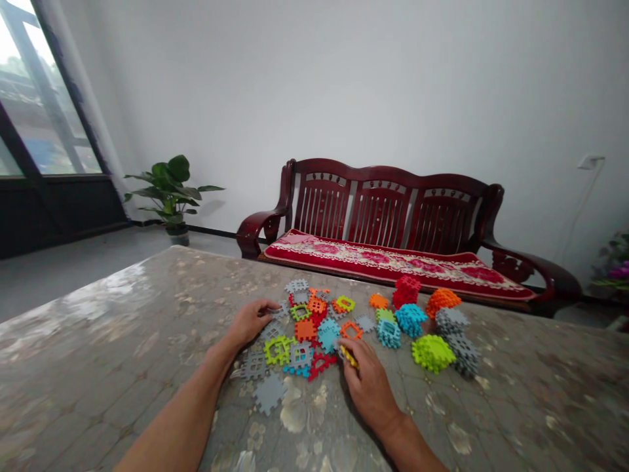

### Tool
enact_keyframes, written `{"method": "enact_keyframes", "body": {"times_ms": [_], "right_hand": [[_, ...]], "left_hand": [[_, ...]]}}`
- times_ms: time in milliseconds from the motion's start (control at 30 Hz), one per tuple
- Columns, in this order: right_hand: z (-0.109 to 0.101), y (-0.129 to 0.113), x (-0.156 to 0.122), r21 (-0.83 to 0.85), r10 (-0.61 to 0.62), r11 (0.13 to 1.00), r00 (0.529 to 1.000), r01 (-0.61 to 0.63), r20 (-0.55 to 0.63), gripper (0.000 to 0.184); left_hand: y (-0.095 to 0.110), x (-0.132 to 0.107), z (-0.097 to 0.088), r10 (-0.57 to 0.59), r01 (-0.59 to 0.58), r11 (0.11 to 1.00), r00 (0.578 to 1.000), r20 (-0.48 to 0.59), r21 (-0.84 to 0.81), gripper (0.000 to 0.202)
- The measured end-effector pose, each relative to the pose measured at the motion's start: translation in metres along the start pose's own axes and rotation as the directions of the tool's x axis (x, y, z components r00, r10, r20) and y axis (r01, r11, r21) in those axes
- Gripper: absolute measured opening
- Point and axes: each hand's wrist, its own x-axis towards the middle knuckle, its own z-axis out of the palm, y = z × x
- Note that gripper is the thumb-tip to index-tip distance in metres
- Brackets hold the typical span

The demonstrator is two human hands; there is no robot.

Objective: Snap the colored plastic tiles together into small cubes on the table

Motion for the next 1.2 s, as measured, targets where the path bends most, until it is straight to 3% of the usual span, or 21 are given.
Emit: {"method": "enact_keyframes", "body": {"times_ms": [133,267,500,700,1000,1200], "right_hand": [[0.0,0.006,0.001,0.032,0.019,0.999,0.997,-0.017,-0.071,0.035],[0.0,0.009,0.001,0.041,-0.013,0.999,0.997,0.016,-0.07,0.039],[-0.005,-0.003,0.0,0.006,-0.049,0.999,0.999,0.049,0.007,0.049],[-0.007,-0.005,0.0,0.014,-0.02,1.0,0.998,0.021,-0.058,0.033],[-0.003,-0.001,0.001,0.078,0.061,0.995,0.995,-0.056,-0.075,0.032],[-0.002,0.002,0.002,0.091,0.09,0.993,0.992,-0.081,-0.093,0.034]], "left_hand": [[-0.004,0.002,0.0,-0.038,0.038,0.999,0.999,-0.01,0.026,0.031],[-0.004,0.002,0.004,-0.036,0.04,0.992,0.999,-0.036,0.116,0.032],[0.004,-0.005,0.008,0.167,-0.164,0.942,0.986,0.013,0.293,0.033],[0.003,-0.006,0.006,0.124,-0.105,0.913,0.992,-0.022,0.394,0.022],[0.001,-0.001,0.003,0.062,-0.069,0.935,0.998,0.029,0.348,0.02],[-0.004,0.001,0.008,0.041,-0.023,0.97,0.997,-0.07,0.242,0.052]]}}
